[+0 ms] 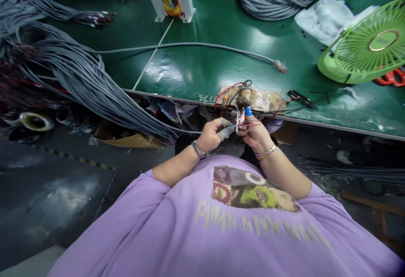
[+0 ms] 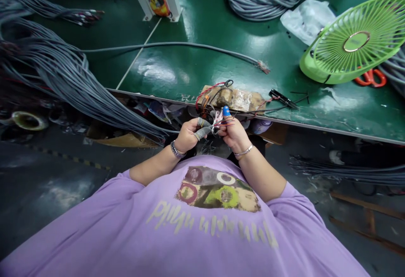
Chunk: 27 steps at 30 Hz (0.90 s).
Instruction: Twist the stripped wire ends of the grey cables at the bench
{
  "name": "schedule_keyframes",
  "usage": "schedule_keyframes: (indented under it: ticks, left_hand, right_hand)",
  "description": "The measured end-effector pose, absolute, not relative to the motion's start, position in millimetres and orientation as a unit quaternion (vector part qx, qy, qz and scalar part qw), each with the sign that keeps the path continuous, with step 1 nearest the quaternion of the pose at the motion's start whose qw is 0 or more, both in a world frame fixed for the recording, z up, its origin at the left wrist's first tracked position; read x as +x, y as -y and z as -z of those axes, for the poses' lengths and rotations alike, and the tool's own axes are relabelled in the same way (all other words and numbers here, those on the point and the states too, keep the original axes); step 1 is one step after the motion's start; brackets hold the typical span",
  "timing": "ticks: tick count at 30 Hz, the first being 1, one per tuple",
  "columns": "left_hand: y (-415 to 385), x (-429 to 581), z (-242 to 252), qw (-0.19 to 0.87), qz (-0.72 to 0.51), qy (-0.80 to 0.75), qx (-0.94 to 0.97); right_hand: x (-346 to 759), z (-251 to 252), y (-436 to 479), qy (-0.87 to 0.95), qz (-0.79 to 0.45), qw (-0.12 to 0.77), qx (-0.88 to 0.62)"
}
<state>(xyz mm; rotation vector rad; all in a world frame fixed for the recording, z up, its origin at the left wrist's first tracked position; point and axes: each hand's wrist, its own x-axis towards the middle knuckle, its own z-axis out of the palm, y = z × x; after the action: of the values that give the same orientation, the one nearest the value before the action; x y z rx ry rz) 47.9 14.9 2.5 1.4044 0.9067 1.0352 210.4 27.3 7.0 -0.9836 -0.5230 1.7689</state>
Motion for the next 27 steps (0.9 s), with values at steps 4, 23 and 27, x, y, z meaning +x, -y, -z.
schedule_keyframes:
  ticks: [4,23,27]
  left_hand:
    - [-13.4,48.8,-2.5,0.556,-0.419,-0.384,0.607]
    - [0.9,35.1,-2.0,0.550,-0.382,-0.360,0.650]
    - [14.8,21.9,-4.3,0.544,-0.378,-0.362,0.656]
  right_hand:
    - [205.9,-10.1,-26.2,0.208,-0.717,0.517,-0.419]
    - [214.5,10.2,-21.6,0.184,-0.791,0.480,-0.331]
    - [216.7,12.0,-19.1,0.155,-0.785,0.488,-0.348]
